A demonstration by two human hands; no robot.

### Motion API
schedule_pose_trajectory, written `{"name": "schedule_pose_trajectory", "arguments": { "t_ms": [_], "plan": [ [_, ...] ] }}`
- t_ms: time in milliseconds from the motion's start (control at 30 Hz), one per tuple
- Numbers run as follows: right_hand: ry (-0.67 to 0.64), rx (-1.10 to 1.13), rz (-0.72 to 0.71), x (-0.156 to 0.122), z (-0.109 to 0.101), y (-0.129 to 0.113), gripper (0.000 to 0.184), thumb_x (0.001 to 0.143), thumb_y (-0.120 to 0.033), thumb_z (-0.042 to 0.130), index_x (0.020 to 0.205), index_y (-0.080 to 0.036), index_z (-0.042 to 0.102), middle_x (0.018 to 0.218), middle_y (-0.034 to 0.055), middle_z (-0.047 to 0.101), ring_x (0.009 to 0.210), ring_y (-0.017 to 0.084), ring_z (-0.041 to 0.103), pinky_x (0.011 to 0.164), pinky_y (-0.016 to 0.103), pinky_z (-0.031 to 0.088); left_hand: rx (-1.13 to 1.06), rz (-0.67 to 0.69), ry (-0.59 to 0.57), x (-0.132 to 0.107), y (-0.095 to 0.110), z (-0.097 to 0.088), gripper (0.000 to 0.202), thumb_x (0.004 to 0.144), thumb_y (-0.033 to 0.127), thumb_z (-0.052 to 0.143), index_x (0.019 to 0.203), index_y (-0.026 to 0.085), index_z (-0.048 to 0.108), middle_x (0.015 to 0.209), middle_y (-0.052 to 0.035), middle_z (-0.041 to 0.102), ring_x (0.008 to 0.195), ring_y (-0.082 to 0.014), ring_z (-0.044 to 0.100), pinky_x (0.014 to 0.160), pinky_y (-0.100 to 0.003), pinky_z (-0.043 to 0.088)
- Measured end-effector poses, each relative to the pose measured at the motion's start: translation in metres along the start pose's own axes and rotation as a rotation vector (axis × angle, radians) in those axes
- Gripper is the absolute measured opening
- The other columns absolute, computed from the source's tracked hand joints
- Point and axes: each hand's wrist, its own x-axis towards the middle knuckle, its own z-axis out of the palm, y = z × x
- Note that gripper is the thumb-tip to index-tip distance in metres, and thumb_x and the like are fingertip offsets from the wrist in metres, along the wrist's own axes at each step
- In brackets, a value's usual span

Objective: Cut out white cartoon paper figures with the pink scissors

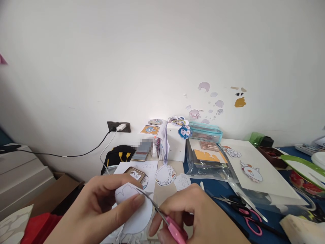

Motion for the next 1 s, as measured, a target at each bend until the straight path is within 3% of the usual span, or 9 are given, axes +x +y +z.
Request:
{"name": "schedule_pose_trajectory", "arguments": {
  "t_ms": [133,233,367,500,567,667,800,1000],
  "plan": [
    [0.017,0.002,-0.022,0.000,0.001,0.002,0.026,0.064,-0.007,0.057,0.068,-0.026,0.075,0.043,-0.0039,0.053,0.041,0.012,0.050,0.045,0.020,0.044,0.004,0.001,-0.029,0.001,0.001,-0.001,0.010,0.066,0.023,0.072,0.073,0.017,0.075,0.071,-0.0046,0.067,0.064,-0.0202,0.059,0.053,-0.024,0.046],
    [0.021,-0.044,-0.042,0.000,0.000,0.001,0.025,0.062,-0.006,0.058,0.067,-0.025,0.074,0.050,-0.0018,0.059,0.050,0.015,0.056,0.044,0.019,0.042,-0.013,-0.006,-0.042,0.000,0.002,-0.001,0.008,0.066,0.024,0.071,0.071,0.018,0.074,0.070,-0.0045,0.068,0.064,-0.0200,0.059,0.053,-0.024,0.046],
    [0.067,-0.090,0.048,-0.001,0.000,0.001,0.020,0.062,-0.010,0.060,0.066,-0.024,0.073,0.064,0.0016,0.065,0.059,0.017,0.058,0.042,0.020,0.039,-0.045,-0.010,-0.045,0.004,0.002,0.000,0.008,0.065,0.023,0.072,0.070,0.017,0.073,0.067,-0.0034,0.066,0.060,-0.0174,0.057,0.051,-0.022,0.044],
    [0.110,-0.119,0.046,0.004,0.004,0.002,0.014,0.068,-0.011,0.057,0.060,-0.020,0.064,0.052,-0.0033,0.050,0.048,0.012,0.044,0.042,0.020,0.033,-0.231,0.011,-0.169,0.018,-0.004,0.007,0.011,0.065,0.023,0.074,0.061,0.014,0.068,0.056,0.0003,0.060,0.052,-0.0105,0.050,0.050,-0.019,0.038],
    [0.106,-0.108,-0.018,0.008,0.006,0.001,0.017,0.068,-0.008,0.055,0.055,-0.019,0.053,0.049,-0.0064,0.039,0.046,0.010,0.035,0.042,0.020,0.030,-0.334,0.003,-0.271,0.026,-0.009,0.011,0.014,0.066,0.023,0.076,0.061,0.013,0.068,0.057,0.0006,0.060,0.054,-0.0104,0.050,0.054,-0.020,0.039],
    [0.144,-0.086,-0.054,0.013,0.008,-0.002,0.019,0.067,-0.007,0.053,0.056,-0.020,0.044,0.051,-0.0076,0.033,0.047,0.009,0.030,0.043,0.020,0.028,-0.465,-0.003,-0.310,0.031,-0.016,0.016,0.010,0.070,0.021,0.075,0.065,0.014,0.068,0.064,0.0006,0.062,0.062,-0.0108,0.052,0.064,-0.021,0.041],
    [0.249,-0.126,-0.060,0.014,0.014,-0.004,0.019,0.067,-0.009,0.052,0.055,-0.020,0.042,0.053,-0.0068,0.032,0.048,0.010,0.029,0.044,0.020,0.029,-0.596,-0.040,-0.296,0.027,-0.019,0.022,0.009,0.074,0.022,0.072,0.070,0.015,0.070,0.070,-0.0001,0.064,0.069,-0.0119,0.054,0.074,-0.023,0.041],
    [0.356,-0.227,-0.117,0.017,0.023,0.004,0.012,0.072,-0.013,0.050,0.061,-0.018,0.050,0.053,-0.0052,0.040,0.047,0.011,0.035,0.043,0.021,0.034,-0.678,-0.038,-0.123,0.020,-0.014,0.037,0.006,0.075,0.023,0.070,0.075,0.017,0.071,0.075,-0.0016,0.067,0.080,-0.0163,0.057,0.084,-0.027,0.039]
  ]
}}
